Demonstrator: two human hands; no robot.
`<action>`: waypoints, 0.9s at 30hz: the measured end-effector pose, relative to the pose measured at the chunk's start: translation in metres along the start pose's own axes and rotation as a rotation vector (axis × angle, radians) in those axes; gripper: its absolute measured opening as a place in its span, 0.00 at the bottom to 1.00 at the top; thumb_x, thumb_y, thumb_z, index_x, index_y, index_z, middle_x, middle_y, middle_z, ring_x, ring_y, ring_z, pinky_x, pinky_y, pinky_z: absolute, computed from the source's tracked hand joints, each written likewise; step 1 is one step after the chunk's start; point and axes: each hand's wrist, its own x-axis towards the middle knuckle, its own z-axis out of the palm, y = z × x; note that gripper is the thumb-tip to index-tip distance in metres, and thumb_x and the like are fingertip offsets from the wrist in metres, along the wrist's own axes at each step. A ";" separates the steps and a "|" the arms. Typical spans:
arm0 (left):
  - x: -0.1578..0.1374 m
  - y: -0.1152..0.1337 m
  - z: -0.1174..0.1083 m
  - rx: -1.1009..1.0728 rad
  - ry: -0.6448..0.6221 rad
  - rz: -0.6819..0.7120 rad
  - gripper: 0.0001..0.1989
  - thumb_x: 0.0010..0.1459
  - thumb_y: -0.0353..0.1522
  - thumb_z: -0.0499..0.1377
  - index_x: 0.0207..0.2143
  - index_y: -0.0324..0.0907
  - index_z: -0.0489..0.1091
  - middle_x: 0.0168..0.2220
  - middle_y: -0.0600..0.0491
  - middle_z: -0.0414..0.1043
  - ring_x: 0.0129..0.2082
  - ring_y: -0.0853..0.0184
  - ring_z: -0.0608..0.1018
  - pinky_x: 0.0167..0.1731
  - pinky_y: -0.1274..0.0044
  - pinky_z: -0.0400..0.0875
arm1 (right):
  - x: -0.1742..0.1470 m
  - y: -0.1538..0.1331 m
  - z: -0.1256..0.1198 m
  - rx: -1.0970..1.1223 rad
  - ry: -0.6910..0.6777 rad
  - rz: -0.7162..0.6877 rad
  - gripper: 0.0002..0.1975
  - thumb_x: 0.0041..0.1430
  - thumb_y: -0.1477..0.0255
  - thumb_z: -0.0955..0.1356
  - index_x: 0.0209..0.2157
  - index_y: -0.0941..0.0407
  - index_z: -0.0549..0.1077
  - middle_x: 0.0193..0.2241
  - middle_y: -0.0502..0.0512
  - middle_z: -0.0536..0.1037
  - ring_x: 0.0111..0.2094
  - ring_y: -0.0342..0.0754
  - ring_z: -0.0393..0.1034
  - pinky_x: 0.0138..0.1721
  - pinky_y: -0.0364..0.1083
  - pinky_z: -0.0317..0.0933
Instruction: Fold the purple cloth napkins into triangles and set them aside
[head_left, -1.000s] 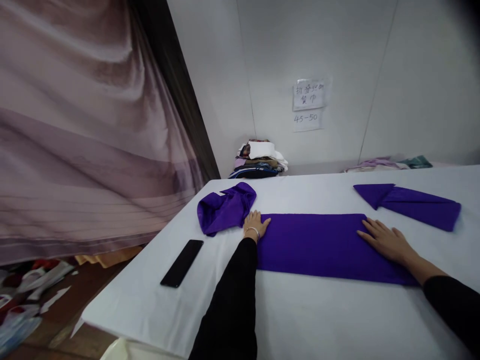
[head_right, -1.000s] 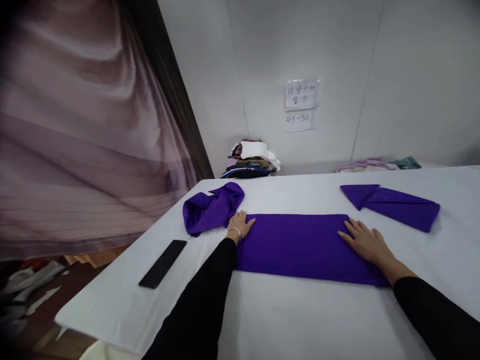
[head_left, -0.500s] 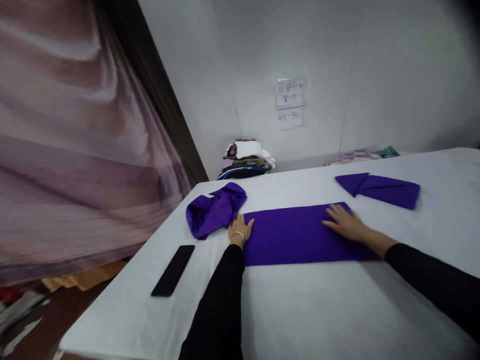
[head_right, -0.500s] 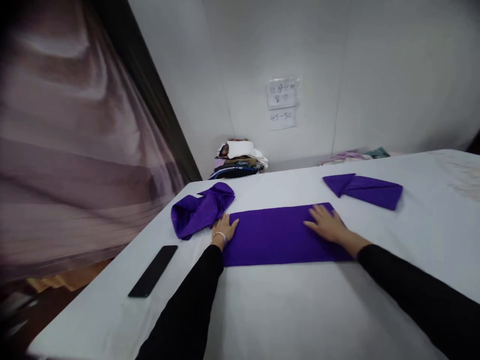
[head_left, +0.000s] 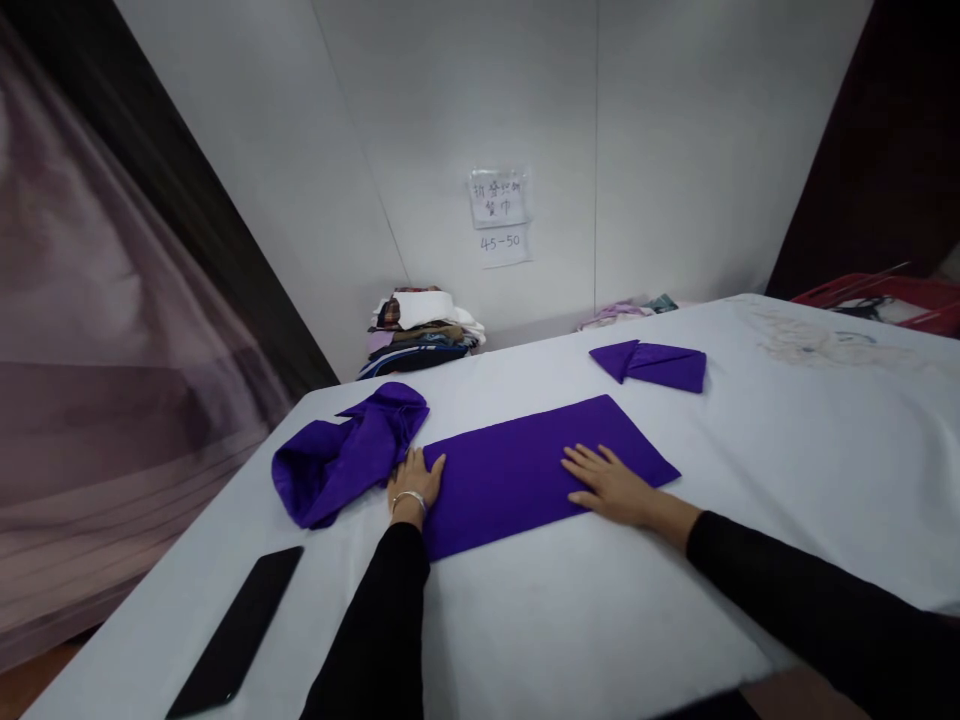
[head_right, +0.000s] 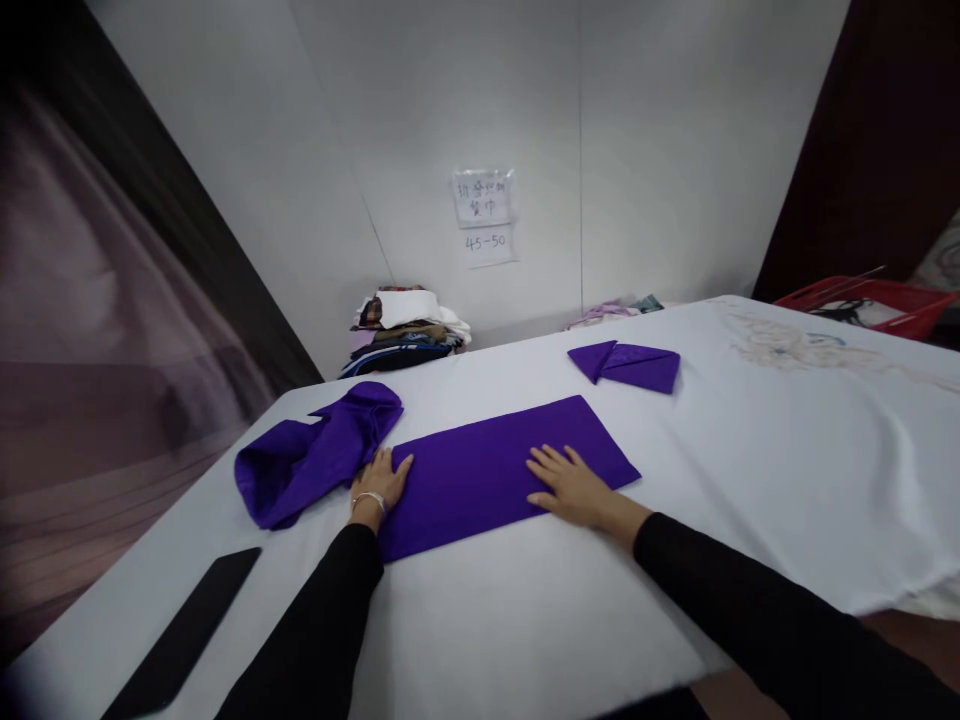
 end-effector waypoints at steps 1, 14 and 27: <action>0.000 0.000 0.000 -0.003 0.000 -0.001 0.36 0.57 0.50 0.38 0.61 0.36 0.49 0.63 0.46 0.46 0.60 0.55 0.55 0.57 0.64 0.50 | -0.009 0.015 -0.002 -0.027 0.017 0.056 0.34 0.58 0.48 0.51 0.62 0.51 0.48 0.63 0.54 0.45 0.63 0.54 0.36 0.59 0.59 0.30; -0.045 -0.009 -0.011 -0.004 0.001 -0.027 0.34 0.58 0.48 0.41 0.60 0.37 0.48 0.63 0.47 0.48 0.62 0.61 0.49 0.59 0.64 0.44 | -0.047 0.068 0.003 -0.189 0.128 0.253 0.34 0.58 0.48 0.49 0.61 0.49 0.49 0.62 0.52 0.49 0.62 0.56 0.39 0.58 0.61 0.38; -0.117 0.081 0.007 0.005 -0.089 0.292 0.40 0.55 0.55 0.33 0.62 0.41 0.45 0.65 0.49 0.39 0.64 0.57 0.40 0.59 0.59 0.36 | -0.045 0.067 -0.001 -0.181 0.065 0.283 0.35 0.57 0.48 0.49 0.61 0.52 0.50 0.63 0.53 0.47 0.62 0.55 0.37 0.58 0.62 0.37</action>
